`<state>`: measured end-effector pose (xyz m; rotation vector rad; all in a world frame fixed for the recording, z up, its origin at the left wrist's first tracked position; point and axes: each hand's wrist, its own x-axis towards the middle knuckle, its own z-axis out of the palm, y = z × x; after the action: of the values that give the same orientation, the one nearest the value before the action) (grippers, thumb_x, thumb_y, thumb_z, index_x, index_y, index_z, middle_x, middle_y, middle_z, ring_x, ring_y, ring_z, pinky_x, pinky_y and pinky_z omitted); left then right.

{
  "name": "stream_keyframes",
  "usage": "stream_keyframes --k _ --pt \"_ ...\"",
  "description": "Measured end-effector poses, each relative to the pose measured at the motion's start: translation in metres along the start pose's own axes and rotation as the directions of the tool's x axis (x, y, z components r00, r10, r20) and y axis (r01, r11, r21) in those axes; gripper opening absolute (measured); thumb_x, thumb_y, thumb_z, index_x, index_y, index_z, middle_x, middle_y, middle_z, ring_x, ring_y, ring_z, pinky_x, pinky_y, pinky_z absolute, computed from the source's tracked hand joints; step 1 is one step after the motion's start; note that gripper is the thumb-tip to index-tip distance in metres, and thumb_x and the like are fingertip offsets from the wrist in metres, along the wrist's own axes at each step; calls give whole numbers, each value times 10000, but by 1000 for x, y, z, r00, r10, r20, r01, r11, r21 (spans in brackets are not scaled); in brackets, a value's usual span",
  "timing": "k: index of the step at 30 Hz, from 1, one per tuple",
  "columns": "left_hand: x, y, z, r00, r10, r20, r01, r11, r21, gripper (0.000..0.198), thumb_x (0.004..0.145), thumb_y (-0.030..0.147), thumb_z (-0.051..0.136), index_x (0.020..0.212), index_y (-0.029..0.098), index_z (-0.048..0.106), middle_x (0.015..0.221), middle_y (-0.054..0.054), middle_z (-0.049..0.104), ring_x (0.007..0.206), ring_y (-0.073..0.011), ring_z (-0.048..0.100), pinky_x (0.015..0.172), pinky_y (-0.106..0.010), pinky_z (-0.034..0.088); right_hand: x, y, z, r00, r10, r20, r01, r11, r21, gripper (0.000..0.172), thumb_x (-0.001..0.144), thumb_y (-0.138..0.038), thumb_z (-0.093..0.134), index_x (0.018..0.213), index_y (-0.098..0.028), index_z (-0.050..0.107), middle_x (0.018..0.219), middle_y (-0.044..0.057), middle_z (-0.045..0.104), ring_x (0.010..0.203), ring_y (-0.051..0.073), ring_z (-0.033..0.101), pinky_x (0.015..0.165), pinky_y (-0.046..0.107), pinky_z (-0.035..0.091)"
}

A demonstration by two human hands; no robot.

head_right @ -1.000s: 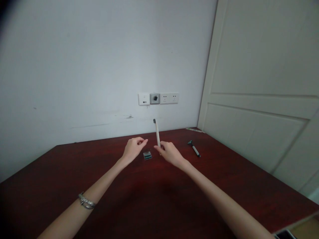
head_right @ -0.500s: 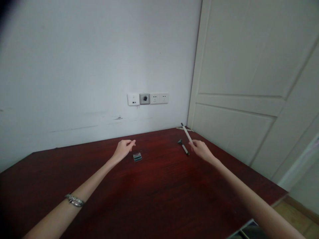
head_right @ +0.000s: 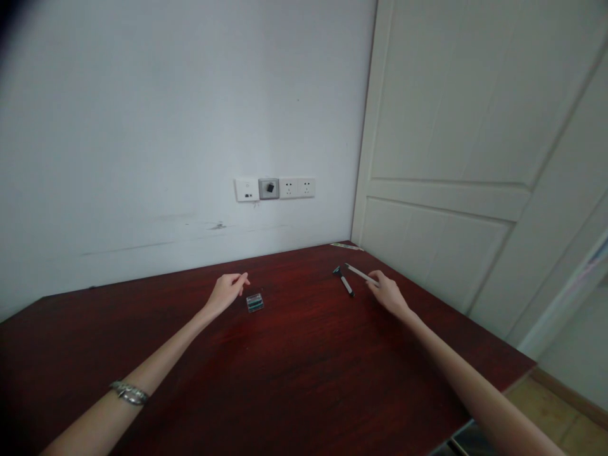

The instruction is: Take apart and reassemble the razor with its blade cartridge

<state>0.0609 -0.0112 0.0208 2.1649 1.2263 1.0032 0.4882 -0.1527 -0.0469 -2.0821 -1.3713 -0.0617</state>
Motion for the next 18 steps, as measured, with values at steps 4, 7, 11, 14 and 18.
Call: stream_keyframes --k 4,7,11,14,18 --pt "0 -2 1 1000 2 -1 -2 1000 4 451 795 486 387 622 154 638 443 0 522 479 -153 518 550 -254 359 0 -3 -1 1000 3 2 -3 1000 -3 279 834 -318 453 1028 -175 593 921 98 682 829 226 629 709 287 428" --pt "0 -2 1 1000 7 0 -7 1000 3 447 794 483 386 623 156 638 446 0 524 486 -153 523 561 -252 365 -2 -8 -2 999 31 21 -30 998 -61 304 860 -364 417 1018 -178 599 886 100 682 834 228 628 695 283 416" --pt "-1 0 1 1000 -6 11 6 1000 -3 448 785 489 391 619 154 638 444 -3 523 489 -155 524 566 -254 368 -4 -14 -5 994 90 54 -80 983 -167 336 869 -389 394 1032 -180 600 909 110 674 853 239 622 673 287 406" --pt "-2 1 1 1000 -6 19 6 1000 -12 459 784 500 389 620 151 638 443 -4 521 486 -156 520 561 -255 364 -6 -20 -7 989 131 75 -110 965 -238 360 872 -404 379 1038 -183 611 944 117 663 879 259 615 661 302 407" --pt "-3 1 3 1000 -5 28 6 1000 -16 458 787 502 392 619 153 637 443 -3 520 486 -156 518 566 -256 365 -9 -26 -9 989 117 96 -80 942 -325 412 890 -433 337 1020 -191 643 1015 126 631 896 268 608 664 323 418"
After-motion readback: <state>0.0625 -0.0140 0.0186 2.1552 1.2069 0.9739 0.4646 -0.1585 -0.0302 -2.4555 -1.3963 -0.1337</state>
